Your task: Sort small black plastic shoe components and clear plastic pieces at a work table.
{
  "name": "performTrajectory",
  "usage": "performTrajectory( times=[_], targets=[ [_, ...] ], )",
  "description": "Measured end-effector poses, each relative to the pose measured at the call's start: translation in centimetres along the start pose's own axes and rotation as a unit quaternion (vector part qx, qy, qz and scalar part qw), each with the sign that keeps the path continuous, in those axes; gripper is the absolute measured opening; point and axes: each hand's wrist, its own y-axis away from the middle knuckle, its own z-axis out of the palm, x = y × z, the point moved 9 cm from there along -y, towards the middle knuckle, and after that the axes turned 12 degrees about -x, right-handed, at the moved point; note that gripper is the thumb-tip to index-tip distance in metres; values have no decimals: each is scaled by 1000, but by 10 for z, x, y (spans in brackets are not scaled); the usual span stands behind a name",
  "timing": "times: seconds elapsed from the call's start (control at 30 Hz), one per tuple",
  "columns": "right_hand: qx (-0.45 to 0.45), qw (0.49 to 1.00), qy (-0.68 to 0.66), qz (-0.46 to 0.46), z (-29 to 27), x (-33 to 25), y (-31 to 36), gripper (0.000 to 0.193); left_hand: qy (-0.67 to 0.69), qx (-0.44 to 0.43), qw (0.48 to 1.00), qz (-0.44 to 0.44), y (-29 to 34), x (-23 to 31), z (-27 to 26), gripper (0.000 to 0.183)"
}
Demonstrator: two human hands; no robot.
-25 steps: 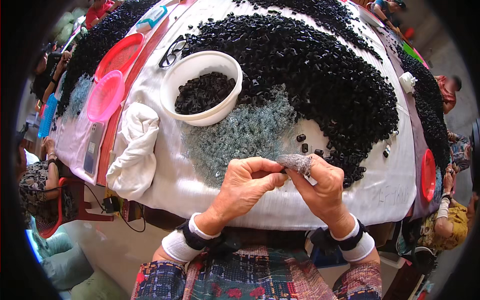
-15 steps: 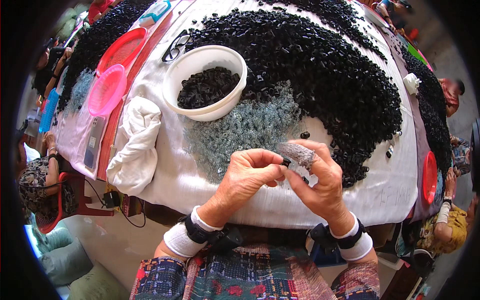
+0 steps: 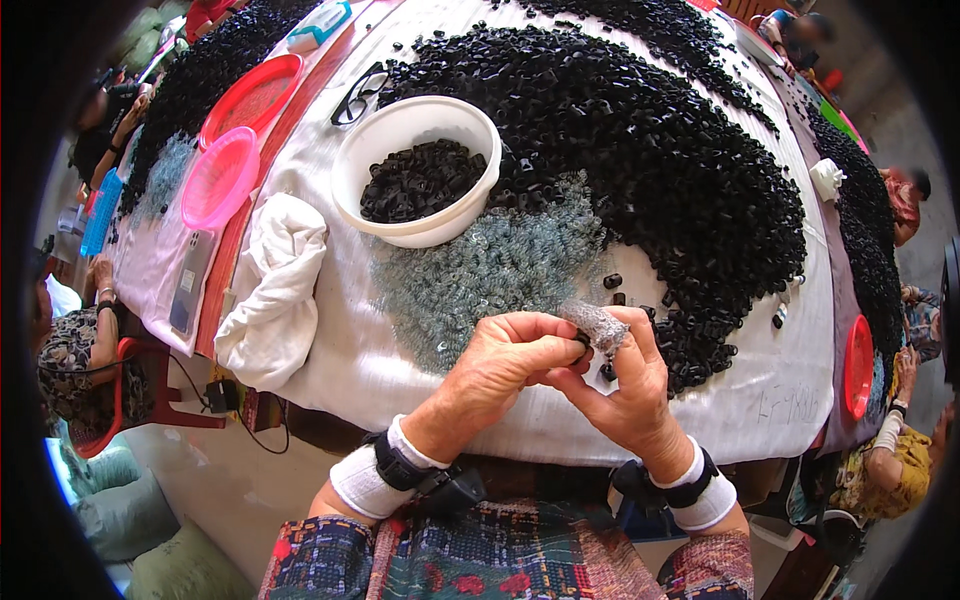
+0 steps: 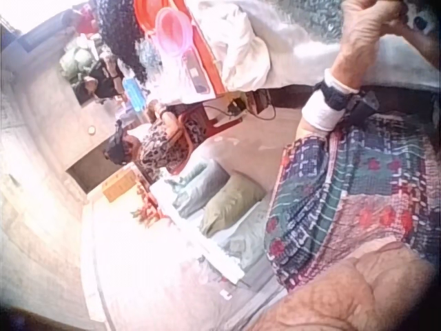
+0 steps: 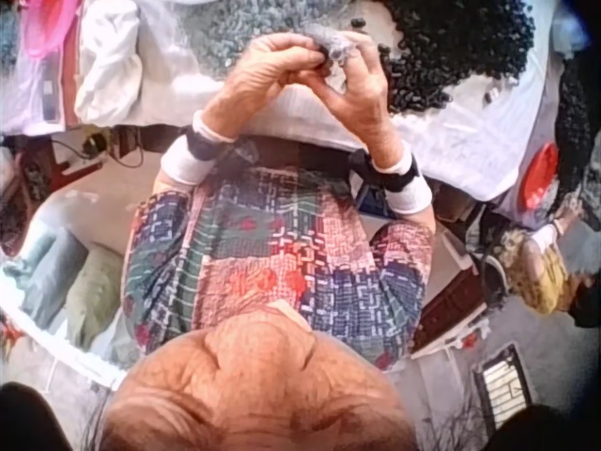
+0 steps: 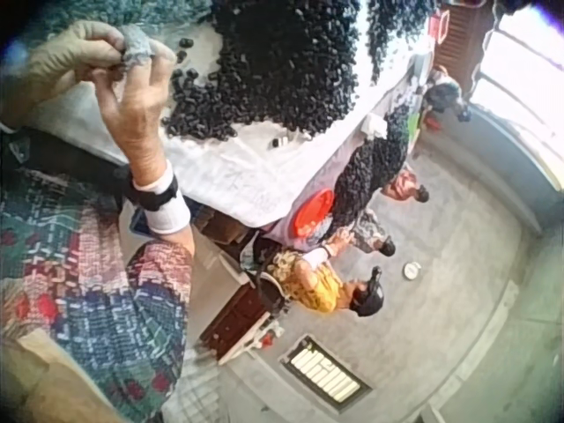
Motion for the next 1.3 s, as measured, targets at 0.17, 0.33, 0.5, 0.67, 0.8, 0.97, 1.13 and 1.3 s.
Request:
performTrajectory(
  times=[0.17,0.33,0.5,0.67,0.8,0.97,1.13,1.3],
  targets=[
    [-2,999,47,-8,0,3,3,47,-2,-3,1000,-4,-1,-3,2,12],
    [-14,998,51,-30,-5,0,-1,41,-42,9,999,-30,4,3,5,18],
    [-23,995,82,-54,-7,-5,-6,38,-96,6,995,-39,6,3,-1,20],
    [-10,991,97,-92,-5,-15,-4,33,-95,-19,995,-23,5,3,-3,22],
    [-7,996,63,-56,-7,-6,-2,36,12,-36,997,-67,5,-1,2,22],
    [-7,996,61,-58,-12,-12,-4,37,-74,-40,996,-34,4,4,5,22],
    [-21,992,102,-74,-14,-21,1,33,-67,-50,996,-27,6,-2,11,25],
    [-19,988,121,-91,-17,-28,2,29,-72,-61,994,-50,8,-1,21,25]
  ],
)
